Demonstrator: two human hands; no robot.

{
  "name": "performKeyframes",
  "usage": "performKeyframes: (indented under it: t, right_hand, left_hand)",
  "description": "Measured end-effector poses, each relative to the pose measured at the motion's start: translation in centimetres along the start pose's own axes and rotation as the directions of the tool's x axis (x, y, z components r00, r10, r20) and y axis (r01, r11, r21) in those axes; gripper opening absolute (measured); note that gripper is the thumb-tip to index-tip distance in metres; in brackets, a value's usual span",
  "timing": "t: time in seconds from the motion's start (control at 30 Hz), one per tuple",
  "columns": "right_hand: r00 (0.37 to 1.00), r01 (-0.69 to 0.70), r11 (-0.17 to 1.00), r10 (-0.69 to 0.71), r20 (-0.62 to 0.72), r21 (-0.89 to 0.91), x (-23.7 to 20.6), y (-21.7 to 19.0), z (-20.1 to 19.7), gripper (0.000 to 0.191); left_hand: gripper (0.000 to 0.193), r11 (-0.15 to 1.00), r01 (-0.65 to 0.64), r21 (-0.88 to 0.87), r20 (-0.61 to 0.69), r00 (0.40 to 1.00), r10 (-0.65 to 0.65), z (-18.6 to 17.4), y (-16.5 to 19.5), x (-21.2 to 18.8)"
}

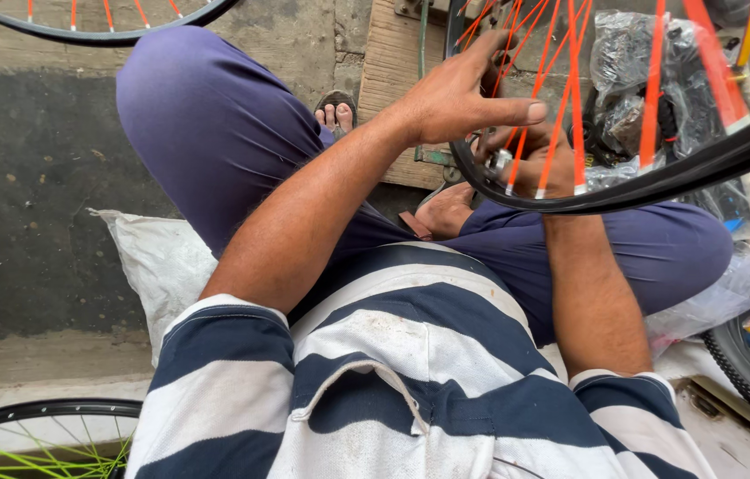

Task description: The person sits on the ground with a bicycle wheel resting on their lap and uses a spoke wrench to turn spoke nipples around the rim, tightening spokes section by section. They rotate the wheel to reach new areas and at times hold it on a truing stand while continuing to adjust the spokes.

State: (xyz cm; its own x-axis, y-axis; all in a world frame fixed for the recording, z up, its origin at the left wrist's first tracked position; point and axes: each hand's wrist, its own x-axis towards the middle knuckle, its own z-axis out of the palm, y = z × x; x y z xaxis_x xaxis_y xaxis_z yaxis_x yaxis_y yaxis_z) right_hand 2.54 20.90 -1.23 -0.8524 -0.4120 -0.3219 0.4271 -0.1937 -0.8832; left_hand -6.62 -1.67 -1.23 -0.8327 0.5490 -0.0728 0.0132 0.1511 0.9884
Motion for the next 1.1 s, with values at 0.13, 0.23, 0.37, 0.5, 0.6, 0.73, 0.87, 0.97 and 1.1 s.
performKeyframes:
  t: [0.13, 0.23, 0.37, 0.5, 0.6, 0.73, 0.87, 0.97, 1.1]
  right_hand:
    - [0.99, -0.057, 0.949, 0.013, -0.143, -0.311, 1.0, -1.0, 1.2, 0.049]
    - [0.988, -0.155, 0.96, 0.153, -0.029, -0.233, 1.0, -3.1, 1.2, 0.047]
    - [0.98, -0.199, 0.959, 0.196, -0.035, -0.2, 1.5, -3.2, 1.0, 0.03]
    - [0.978, -0.046, 0.966, -0.008, -0.21, -0.254, 2.0, -1.8, 0.8, 0.031]
    - [0.945, -0.096, 0.948, -0.009, -0.326, -0.304, 1.8, -1.3, 0.9, 0.034]
    - [0.978, -0.079, 0.969, 0.029, -0.207, -0.235, 1.4, -1.6, 0.9, 0.037]
    - [0.977, -0.167, 0.908, 0.101, -0.187, -0.383, 1.4, -1.6, 0.6, 0.036]
    - [0.991, -0.027, 0.79, -0.06, -0.122, -0.612, 1.5, -1.2, 0.8, 0.034]
    - [0.988, -0.073, 0.9, 0.005, -0.156, -0.43, 1.4, -1.8, 1.5, 0.033]
  left_hand:
    - [0.119, 0.997, 0.074, 0.016, 0.058, 0.996, -0.075, -0.8, -1.2, 0.4]
    - [0.097, 0.995, 0.075, -0.071, 0.042, 0.996, -0.073, -0.6, -1.7, 0.7]
    - [0.047, 0.979, 0.103, -0.174, -0.002, 0.994, -0.105, 0.1, -2.1, 0.8]
    - [0.025, 0.995, 0.097, -0.01, -0.017, 0.995, -0.097, 0.4, -2.5, 0.3]
    - [0.021, 0.999, -0.032, 0.037, -0.075, 0.997, 0.034, 0.6, -2.7, 0.3]
    - [0.021, 1.0, 0.019, 0.011, -0.029, 0.999, -0.019, 0.6, -2.8, 0.4]
    - [0.021, 0.999, -0.033, 0.007, -0.049, 0.998, 0.033, 0.4, -2.6, 0.2]
    - [0.022, 1.0, -0.017, 0.011, -0.026, 1.0, 0.017, 0.4, -2.4, 0.1]
    - [0.024, 0.995, 0.055, -0.085, 0.068, 0.996, -0.05, 0.2, -2.5, -0.4]
